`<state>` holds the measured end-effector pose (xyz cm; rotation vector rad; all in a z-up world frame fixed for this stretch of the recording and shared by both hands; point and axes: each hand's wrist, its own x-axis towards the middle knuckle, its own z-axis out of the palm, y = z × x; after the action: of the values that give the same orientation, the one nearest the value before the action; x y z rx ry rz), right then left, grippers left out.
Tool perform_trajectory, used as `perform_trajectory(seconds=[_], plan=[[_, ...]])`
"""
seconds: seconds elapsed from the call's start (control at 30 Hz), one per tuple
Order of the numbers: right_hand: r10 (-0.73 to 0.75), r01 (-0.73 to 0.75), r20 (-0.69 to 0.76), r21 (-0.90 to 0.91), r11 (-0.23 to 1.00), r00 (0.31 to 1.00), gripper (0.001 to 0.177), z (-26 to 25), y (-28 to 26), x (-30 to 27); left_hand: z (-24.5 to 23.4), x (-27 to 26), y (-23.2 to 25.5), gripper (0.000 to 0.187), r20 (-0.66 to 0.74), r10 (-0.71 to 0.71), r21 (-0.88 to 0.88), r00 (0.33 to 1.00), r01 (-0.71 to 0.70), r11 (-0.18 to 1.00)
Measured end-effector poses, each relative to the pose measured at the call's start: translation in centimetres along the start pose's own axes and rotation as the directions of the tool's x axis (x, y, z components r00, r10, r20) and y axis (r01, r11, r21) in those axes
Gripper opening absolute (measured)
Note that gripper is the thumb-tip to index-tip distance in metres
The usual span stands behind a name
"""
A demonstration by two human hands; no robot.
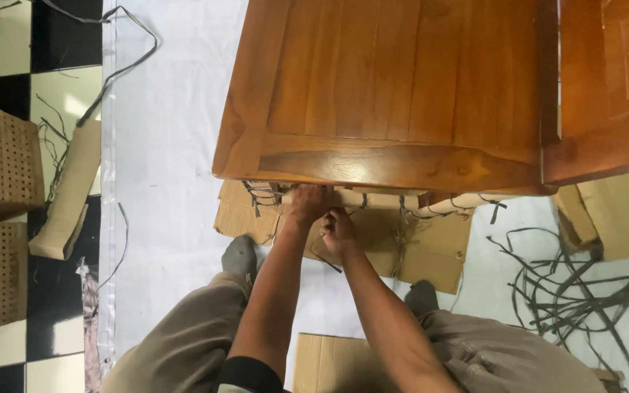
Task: Packing a wooden chair for transport by wrapping legs and frame with cardboard and securing with ties.
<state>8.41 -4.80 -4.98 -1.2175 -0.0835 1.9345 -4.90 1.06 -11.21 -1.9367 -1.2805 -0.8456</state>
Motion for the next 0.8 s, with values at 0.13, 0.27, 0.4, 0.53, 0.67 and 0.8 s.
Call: perform_trajectory(seconds=[0.13, 0.27, 0.4, 0.53, 0.67, 0.8], plan=[[0.006, -0.007, -0.016, -0.044, 0.999, 1.0, 0.014, 0.3, -0.7, 0.0, -3.1, 3.7, -0.1, 0.017, 0.4, -0.129, -0.035, 0.908, 0.156, 0.987], [0.01, -0.012, -0.022, -0.091, 0.996, 1.0, 0.01, 1.3, -1.5, -1.4, -3.1, 5.2, -0.3, 0.025, 0.223, -0.229, -0.201, 0.948, 0.275, 0.94], [0.006, -0.014, -0.051, -0.154, 0.988, 0.999, 0.008, 2.7, -2.4, -3.6, -4.0, 6.3, 0.2, 0.03, 0.188, -0.486, -0.342, 0.853, 0.521, 0.782], [-0.116, 0.084, -0.085, -0.311, 0.947, 0.99, 0.012, 3.1, -1.8, -6.6, -5.5, 6.3, -0.9, 0.025, 0.548, -0.514, -0.415, 0.66, 0.748, 0.518], [-0.386, 0.26, -0.117, -0.56, 0.787, 0.915, 0.027, 1.6, 0.3, -8.0, -7.7, 7.3, -1.7, 0.014, 0.707, -0.412, -0.406, 0.575, 0.806, 0.43], [-0.567, 0.375, 0.028, -0.778, 0.505, 0.823, 0.02, 1.8, 0.8, -11.7, -9.6, 8.4, -1.1, 0.013, 0.833, -0.421, -0.363, 0.359, 0.929, 0.072]])
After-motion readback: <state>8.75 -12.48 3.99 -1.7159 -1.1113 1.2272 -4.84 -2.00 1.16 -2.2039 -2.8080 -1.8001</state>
